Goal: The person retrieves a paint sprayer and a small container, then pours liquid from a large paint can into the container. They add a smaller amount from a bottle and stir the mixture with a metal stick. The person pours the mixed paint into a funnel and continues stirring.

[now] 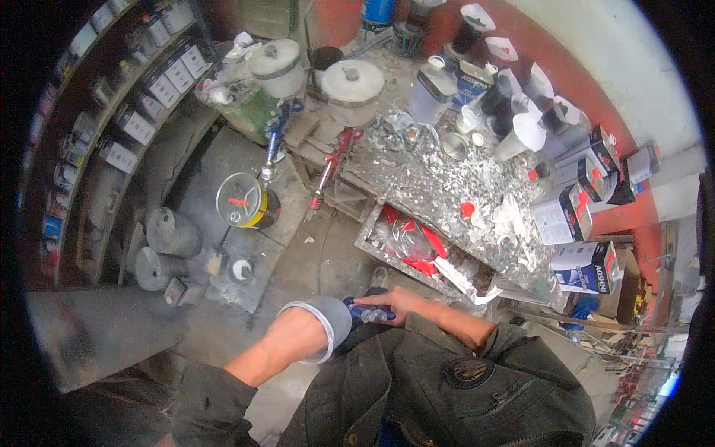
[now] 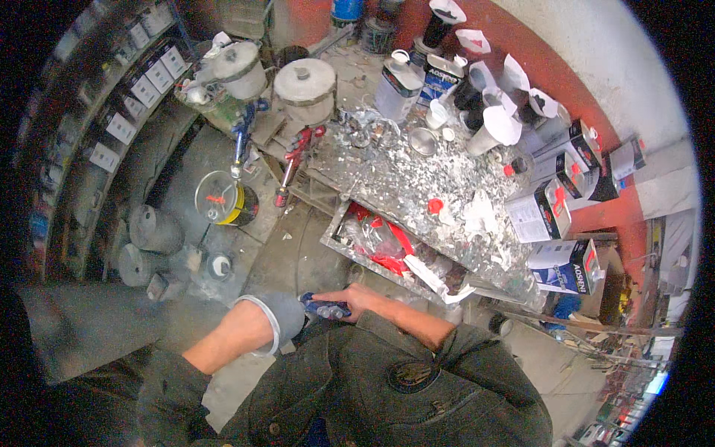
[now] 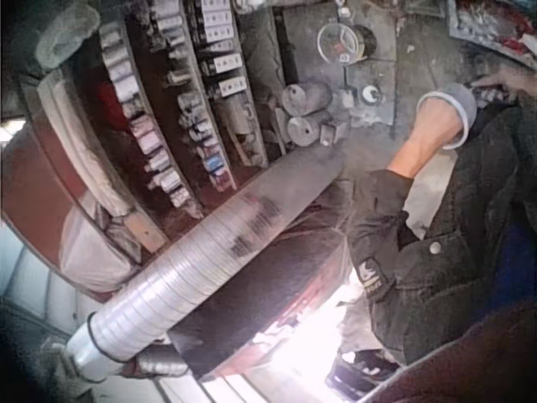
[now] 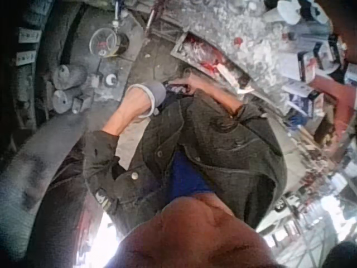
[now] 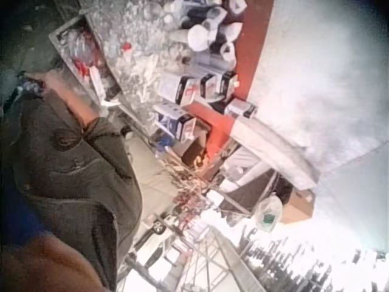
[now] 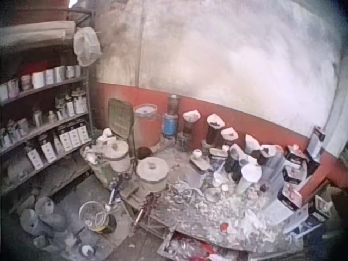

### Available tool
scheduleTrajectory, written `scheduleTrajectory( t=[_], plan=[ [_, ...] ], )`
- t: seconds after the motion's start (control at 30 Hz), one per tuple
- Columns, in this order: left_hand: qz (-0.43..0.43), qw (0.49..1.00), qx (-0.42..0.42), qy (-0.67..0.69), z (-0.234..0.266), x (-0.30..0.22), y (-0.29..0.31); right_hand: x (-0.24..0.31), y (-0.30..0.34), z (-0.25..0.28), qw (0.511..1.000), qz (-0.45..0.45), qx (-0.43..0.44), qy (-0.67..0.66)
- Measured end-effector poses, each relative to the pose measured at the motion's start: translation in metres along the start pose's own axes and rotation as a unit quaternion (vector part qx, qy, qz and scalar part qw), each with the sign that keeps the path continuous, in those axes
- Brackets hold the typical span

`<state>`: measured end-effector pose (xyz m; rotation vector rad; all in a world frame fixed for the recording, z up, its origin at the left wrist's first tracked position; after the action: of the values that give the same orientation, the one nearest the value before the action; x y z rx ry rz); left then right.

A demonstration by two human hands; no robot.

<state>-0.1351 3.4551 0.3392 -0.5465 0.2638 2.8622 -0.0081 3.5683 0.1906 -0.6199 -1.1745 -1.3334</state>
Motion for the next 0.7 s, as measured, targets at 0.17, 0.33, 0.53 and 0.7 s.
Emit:
scheduleTrajectory(
  t=[0.17,0.33,0.53,0.7],
  plan=[
    [-0.014,1.0,0.018,-0.011,-0.011,-0.01,-0.017,-0.034,0.008,-0.008,0.999,-0.001,0.035,0.025],
    [0.001,1.0,0.017,-0.02,-0.018,-0.01,-0.008,-0.05,-0.002,-0.009,0.992,-0.028,0.119,0.036],
    [0.189,0.976,0.085,0.062,-0.005,-0.009,0.04,-0.044,-0.018,-0.004,0.995,0.029,0.097,0.018],
    [0.442,0.844,-0.267,0.148,-0.009,0.015,0.149,-0.043,-0.061,0.002,0.998,-0.003,0.065,-0.018]
  ],
)
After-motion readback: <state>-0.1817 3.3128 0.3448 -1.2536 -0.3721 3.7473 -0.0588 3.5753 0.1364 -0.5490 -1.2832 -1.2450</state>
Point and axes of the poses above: each hand's wrist, its own y-axis away from the middle knuckle, its own z-axis out of the back of the hand, x = y × z, the point moved 6 cm from there along -y, towards the middle knuckle, and after that the axes turned 4 degrees about x, right-handed, at the moved point
